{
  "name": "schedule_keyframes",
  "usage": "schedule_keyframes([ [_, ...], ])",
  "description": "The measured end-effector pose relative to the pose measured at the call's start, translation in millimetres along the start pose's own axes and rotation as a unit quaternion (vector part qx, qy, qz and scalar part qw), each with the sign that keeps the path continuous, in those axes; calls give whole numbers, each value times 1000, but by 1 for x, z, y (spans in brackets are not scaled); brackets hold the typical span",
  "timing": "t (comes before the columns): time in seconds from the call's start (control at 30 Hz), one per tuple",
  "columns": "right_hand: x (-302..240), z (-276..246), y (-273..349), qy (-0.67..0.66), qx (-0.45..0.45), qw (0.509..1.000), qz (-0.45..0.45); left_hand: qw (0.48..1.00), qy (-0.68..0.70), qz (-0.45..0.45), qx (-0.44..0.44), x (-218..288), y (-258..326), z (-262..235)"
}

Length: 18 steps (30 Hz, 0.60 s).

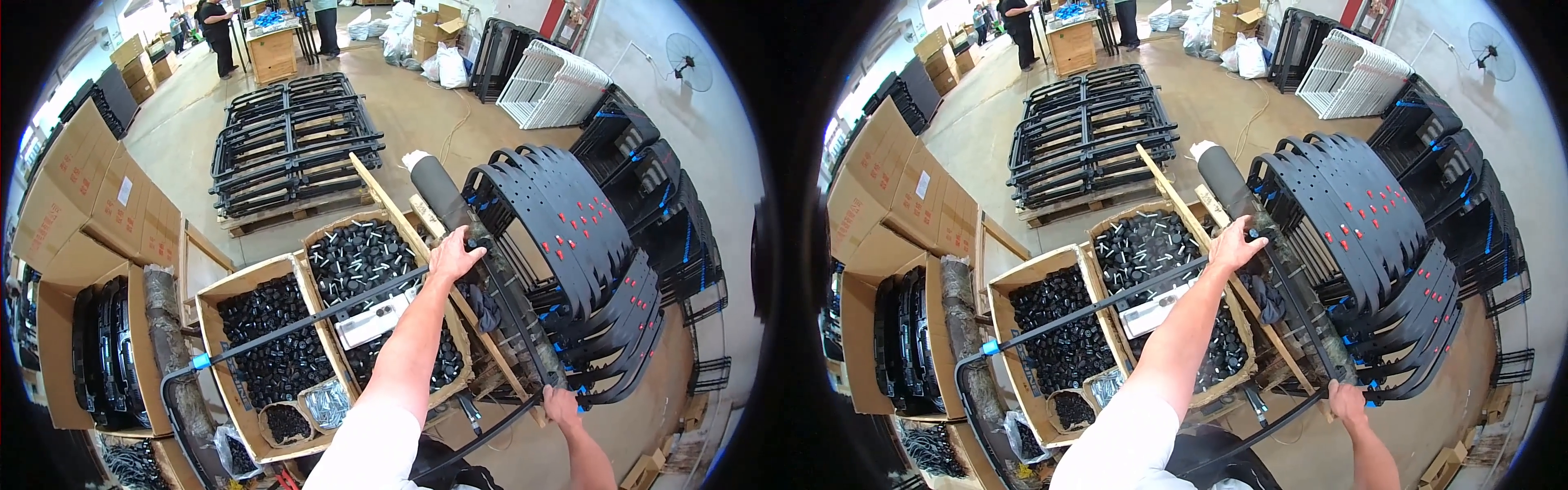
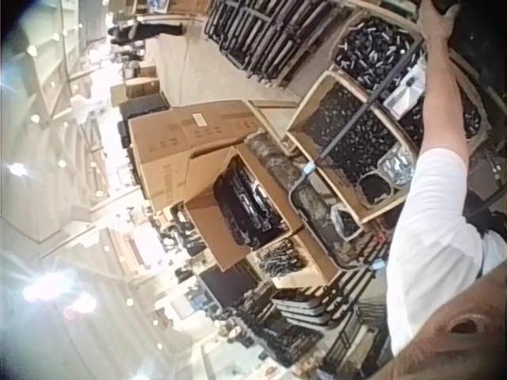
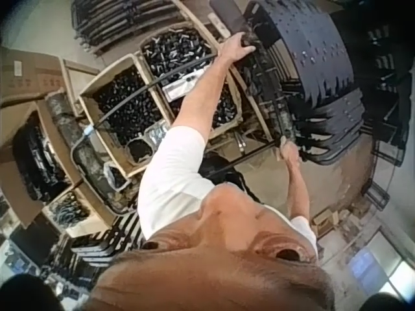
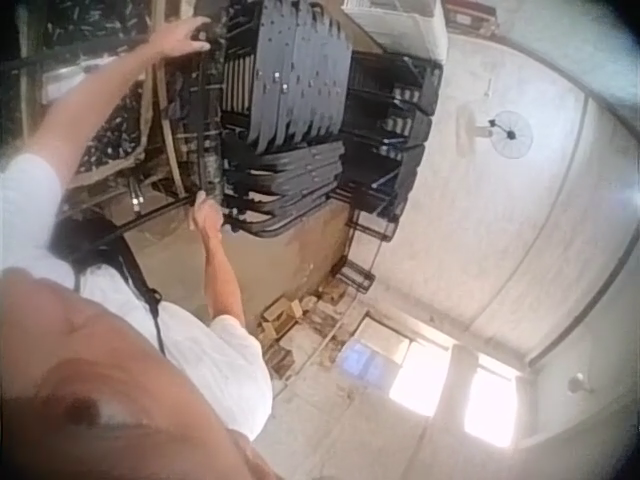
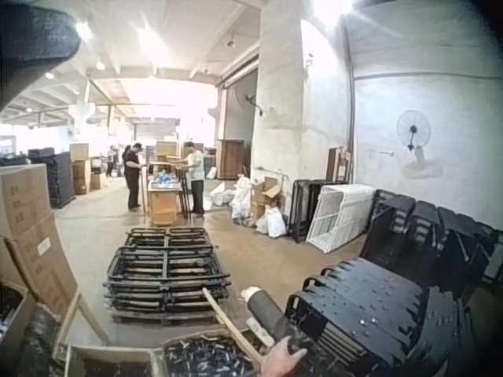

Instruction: Assembling components for outdoor equipment, likely a lawn mower, in a factory environment.

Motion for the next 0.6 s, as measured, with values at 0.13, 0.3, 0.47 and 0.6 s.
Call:
schedule_keyframes([
  [0.13,-16,-22,13,-91,-41,994,55,1000,2,-16,15,-1,1,-3],
  [0.3,-30,-28,7,-48,7,998,27,998,-15,-22,52,4,0,-9],
  [0.47,1,17,1,-85,-14,992,87,990,-95,-18,105,16,3,1],
  [0.6,-9,-1,6,-103,13,991,85,988,-140,31,65,9,-9,-7],
])
Point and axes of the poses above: each hand's wrist, its own y-axis away from the middle knuckle, its own z-axis out of the palm, x = y × z, the point moved 8 cm from there along -y, towards the middle knuckle, and after that the axes turned 9 degrees about -z, right-handed, at the moved point
